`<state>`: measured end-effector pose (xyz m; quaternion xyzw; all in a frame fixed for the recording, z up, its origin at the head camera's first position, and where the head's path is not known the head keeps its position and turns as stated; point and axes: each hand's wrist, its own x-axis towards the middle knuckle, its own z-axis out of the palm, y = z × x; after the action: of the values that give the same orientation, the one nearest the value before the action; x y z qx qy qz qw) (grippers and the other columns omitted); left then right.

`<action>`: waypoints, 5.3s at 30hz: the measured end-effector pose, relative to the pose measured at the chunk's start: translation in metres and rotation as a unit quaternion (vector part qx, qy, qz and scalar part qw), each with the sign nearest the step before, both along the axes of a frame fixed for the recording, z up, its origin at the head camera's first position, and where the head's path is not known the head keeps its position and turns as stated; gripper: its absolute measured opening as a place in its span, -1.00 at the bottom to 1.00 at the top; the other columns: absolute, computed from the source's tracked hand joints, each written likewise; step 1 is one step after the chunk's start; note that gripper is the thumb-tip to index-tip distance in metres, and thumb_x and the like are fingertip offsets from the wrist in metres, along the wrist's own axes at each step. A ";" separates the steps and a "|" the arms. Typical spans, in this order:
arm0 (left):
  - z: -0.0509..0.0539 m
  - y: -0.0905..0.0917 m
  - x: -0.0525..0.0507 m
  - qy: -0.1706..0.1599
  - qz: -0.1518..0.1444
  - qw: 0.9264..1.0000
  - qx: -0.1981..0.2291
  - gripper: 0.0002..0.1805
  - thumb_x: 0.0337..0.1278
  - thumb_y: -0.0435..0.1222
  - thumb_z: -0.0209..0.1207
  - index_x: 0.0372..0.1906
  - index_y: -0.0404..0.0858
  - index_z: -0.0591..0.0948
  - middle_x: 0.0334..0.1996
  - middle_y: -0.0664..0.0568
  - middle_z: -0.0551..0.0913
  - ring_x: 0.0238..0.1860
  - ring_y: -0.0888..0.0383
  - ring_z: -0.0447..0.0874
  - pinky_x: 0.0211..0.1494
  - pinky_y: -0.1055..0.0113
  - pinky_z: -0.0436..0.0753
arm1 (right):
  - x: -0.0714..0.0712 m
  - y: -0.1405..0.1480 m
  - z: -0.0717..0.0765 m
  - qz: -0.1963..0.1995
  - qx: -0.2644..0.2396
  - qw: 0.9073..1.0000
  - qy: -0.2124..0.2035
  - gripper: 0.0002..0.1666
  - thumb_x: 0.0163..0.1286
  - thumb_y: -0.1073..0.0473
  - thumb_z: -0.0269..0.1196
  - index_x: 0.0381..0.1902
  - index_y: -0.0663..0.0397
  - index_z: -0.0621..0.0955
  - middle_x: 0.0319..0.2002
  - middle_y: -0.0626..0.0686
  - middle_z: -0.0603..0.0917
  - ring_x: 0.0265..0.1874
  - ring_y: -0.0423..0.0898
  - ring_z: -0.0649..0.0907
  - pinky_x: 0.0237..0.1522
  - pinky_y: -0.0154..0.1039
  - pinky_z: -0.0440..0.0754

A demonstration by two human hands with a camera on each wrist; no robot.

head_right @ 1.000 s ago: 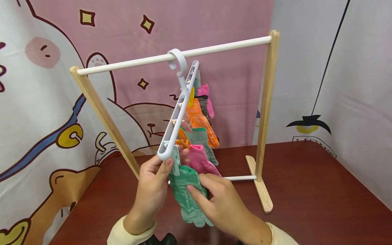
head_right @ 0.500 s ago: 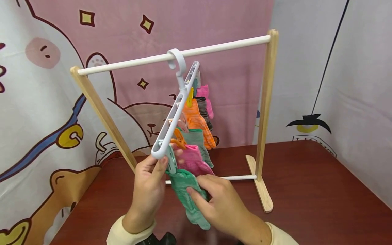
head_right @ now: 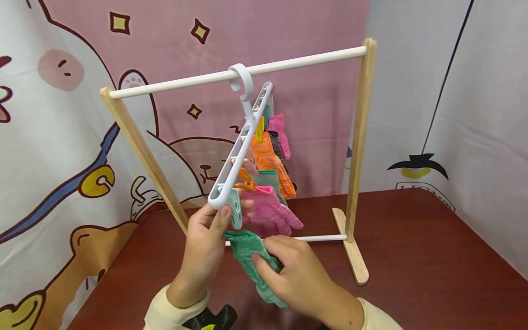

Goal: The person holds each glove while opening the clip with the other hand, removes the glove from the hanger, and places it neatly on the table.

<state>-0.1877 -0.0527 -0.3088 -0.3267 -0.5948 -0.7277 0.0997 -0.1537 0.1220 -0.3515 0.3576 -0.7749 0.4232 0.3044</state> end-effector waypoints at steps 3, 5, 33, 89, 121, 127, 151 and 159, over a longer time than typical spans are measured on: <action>-0.002 -0.002 -0.001 0.007 -0.001 1.000 -0.011 -0.48 0.46 -0.12 0.11 0.27 -0.45 0.48 -0.01 -0.34 0.70 0.01 0.22 0.69 0.07 0.34 0.64 | 0.000 0.001 0.001 -0.003 -0.001 1.000 0.006 -0.70 0.21 0.40 0.36 -0.41 -0.16 0.59 -0.54 -0.24 0.45 -0.51 -0.42 0.35 -0.44 -0.60 0.37; -0.005 -0.005 -0.003 0.034 0.034 0.999 -0.027 -0.52 0.49 -0.16 0.06 0.23 -0.47 0.50 -0.11 -0.36 0.70 -0.07 0.27 0.67 0.01 0.38 0.63 | 0.000 0.001 0.001 -0.005 -0.002 1.000 0.012 -0.67 0.20 0.40 0.37 -0.47 -0.16 0.54 -0.57 -0.23 0.40 -0.53 -0.43 0.32 -0.46 -0.61 0.33; -0.077 -0.100 -0.094 -0.069 0.409 0.910 -0.005 -0.20 0.30 -0.38 0.18 0.55 -0.22 0.08 0.46 -0.13 0.25 0.47 0.02 0.21 0.48 0.05 0.20 | -0.002 0.001 -0.002 0.011 0.003 0.999 0.031 -0.58 0.17 0.41 0.36 -0.59 -0.12 0.40 -0.58 -0.20 0.39 -0.52 -0.41 0.31 -0.46 -0.60 0.34; -0.134 -0.131 -0.122 -0.150 0.402 0.837 -0.339 -0.53 0.57 -0.02 -0.14 -0.11 -0.21 0.70 -0.15 -0.10 0.80 -0.14 -0.01 0.80 -0.10 0.07 0.62 | 0.014 0.113 -0.016 -0.207 -0.020 0.963 -0.173 -0.76 0.41 0.26 0.28 0.02 0.13 0.67 -0.29 -0.23 0.75 -0.46 -0.34 0.73 -0.46 -0.43 0.67; -0.133 -0.129 -0.121 -0.166 0.392 0.838 -0.343 -0.56 0.57 0.01 -0.16 -0.06 -0.12 0.68 -0.11 -0.09 0.80 -0.09 -0.03 0.79 -0.08 0.05 0.60 | -0.034 0.213 -0.034 -0.296 0.109 0.885 -0.342 -0.27 0.56 -0.13 0.05 0.31 0.44 0.43 -0.08 0.36 0.72 -0.42 -0.38 0.59 -0.40 -0.27 0.56; -0.133 -0.129 -0.121 -0.165 0.391 0.838 -0.343 -0.58 0.57 0.00 -0.15 -0.05 -0.10 0.68 -0.11 -0.06 0.80 -0.10 -0.01 0.79 -0.11 0.07 0.59 | -0.045 0.215 -0.041 -0.290 0.126 0.885 -0.341 -0.30 0.56 -0.13 0.05 0.28 0.42 0.47 -0.05 0.35 0.72 -0.36 -0.27 0.63 -0.35 -0.18 0.57; -0.133 -0.127 -0.120 -0.152 0.393 0.840 -0.341 -0.62 0.58 -0.05 -0.15 -0.05 -0.11 0.65 -0.11 -0.05 0.80 -0.12 0.02 0.80 -0.10 0.02 0.60 | -0.079 0.232 -0.075 -0.265 0.188 0.890 -0.320 -0.49 0.49 0.20 0.16 0.22 0.53 0.44 -0.04 0.45 0.67 -0.20 0.17 0.71 -0.32 0.01 0.63; -0.133 -0.127 -0.120 -0.155 0.398 0.837 -0.342 -0.59 0.58 -0.04 -0.15 -0.04 -0.14 0.66 -0.13 -0.02 0.81 -0.11 0.00 0.80 -0.10 0.02 0.59 | -0.086 0.236 -0.085 -0.268 0.203 0.886 -0.318 -0.63 0.37 0.29 0.18 0.06 0.45 0.53 -0.19 0.32 0.70 -0.37 -0.02 0.62 -0.40 -0.10 0.54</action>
<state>-0.3076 -0.1793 -0.4422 0.0416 -0.8924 -0.4164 0.1691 -0.2399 0.3577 -0.4367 0.0366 -0.9656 0.2494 0.0645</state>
